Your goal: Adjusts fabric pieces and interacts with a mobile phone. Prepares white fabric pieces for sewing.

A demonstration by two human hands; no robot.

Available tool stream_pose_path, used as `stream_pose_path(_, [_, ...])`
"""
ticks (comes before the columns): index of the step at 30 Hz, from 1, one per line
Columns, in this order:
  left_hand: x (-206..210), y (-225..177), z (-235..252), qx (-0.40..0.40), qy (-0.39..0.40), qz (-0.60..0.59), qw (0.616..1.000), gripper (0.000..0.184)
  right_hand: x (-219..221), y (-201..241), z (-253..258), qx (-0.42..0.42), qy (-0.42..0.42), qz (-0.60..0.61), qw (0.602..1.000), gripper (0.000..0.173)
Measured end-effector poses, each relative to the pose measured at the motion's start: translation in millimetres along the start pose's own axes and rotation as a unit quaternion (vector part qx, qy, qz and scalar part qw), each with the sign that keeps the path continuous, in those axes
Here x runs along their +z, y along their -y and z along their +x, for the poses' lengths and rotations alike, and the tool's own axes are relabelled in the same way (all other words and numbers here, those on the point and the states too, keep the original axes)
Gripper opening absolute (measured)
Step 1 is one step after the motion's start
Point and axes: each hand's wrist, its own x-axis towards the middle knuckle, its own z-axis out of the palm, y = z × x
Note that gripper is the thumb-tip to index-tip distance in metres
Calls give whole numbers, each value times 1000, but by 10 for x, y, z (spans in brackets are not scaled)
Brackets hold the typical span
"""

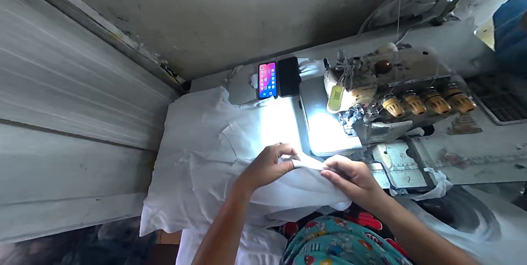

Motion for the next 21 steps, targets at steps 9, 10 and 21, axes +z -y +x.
stream_pose_path(9, [83,-12,-21,-83,-104,-169,976,6,8,-36,3,13,-28,-12,999,21])
stream_pose_path(10, [86,-23,-22,-85,-90,-164,979,8,8,-35,2,10,-28,-11,999,21])
stream_pose_path(21, [174,-115,12,-41,-151,-76,985,16,20,7,-8,-6,19,-20,1000,26])
